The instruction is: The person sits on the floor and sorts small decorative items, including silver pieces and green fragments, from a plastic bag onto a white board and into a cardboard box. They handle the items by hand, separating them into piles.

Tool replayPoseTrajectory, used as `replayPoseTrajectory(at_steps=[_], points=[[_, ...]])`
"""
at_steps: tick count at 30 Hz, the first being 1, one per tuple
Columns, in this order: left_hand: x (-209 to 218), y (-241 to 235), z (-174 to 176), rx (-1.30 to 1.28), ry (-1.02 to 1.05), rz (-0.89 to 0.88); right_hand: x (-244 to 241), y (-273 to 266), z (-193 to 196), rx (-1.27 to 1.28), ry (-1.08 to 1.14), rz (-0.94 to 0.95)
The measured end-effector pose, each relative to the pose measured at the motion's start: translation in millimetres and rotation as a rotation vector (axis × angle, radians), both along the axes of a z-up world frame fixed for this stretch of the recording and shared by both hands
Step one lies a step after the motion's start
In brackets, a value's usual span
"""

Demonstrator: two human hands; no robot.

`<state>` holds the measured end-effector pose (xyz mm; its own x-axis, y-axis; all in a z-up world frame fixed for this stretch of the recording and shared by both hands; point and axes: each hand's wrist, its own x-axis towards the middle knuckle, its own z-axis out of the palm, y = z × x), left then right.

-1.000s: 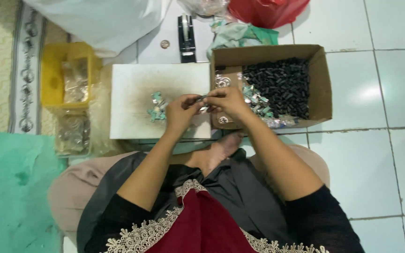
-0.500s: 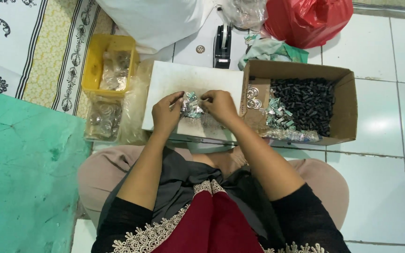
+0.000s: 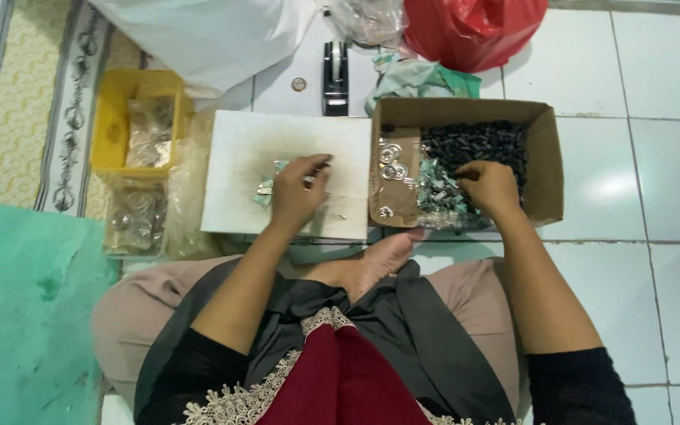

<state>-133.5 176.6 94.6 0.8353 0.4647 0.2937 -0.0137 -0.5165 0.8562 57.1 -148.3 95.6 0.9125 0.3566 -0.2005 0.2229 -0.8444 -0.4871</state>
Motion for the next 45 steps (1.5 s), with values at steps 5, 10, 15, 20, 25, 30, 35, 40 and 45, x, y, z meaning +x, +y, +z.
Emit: replayPoseTrajectory(at_steps=[5,10,15,20,25,30,35,40,45], points=[[54.1,-85.5,-31.5,-0.055,0.032,-0.278,6.2,-37.7,-59.8,-0.111,0.081,-0.021],[109.8,-144.8,-73.8,0.043,0.184,-0.490,-1.4,-20.2,-31.6,-0.177,0.094,0.110],[138.2,-180.7,-114.3,0.325,0.523,-0.554,5.7,-21.0,-53.7,-0.300,0.141,0.235],[122.0,-188.6,-80.9,0.313,0.564,-0.499,0.1,-9.4,-46.1,-0.357,0.045,0.303],[124.8,-186.8,-93.8,0.276,0.611,-0.501,7.6,-8.7,-73.6,-0.359,-0.033,0.345],[118.6,-185.6,-64.6,0.297,0.615,-0.509,10.9,-11.3,-77.0,-0.354,-0.021,0.309],[124.4,-186.1,-107.9,0.311,0.594,-0.505,0.1,-4.7,-43.5,-0.317,0.034,0.300],[118.3,-181.0,-94.2,0.244,0.559,-0.487,-1.6,-6.9,-28.1,-0.257,0.126,0.322],[115.7,-178.9,-74.0,0.217,0.539,-0.513,19.4,-18.2,-55.6,-0.017,0.265,0.120]])
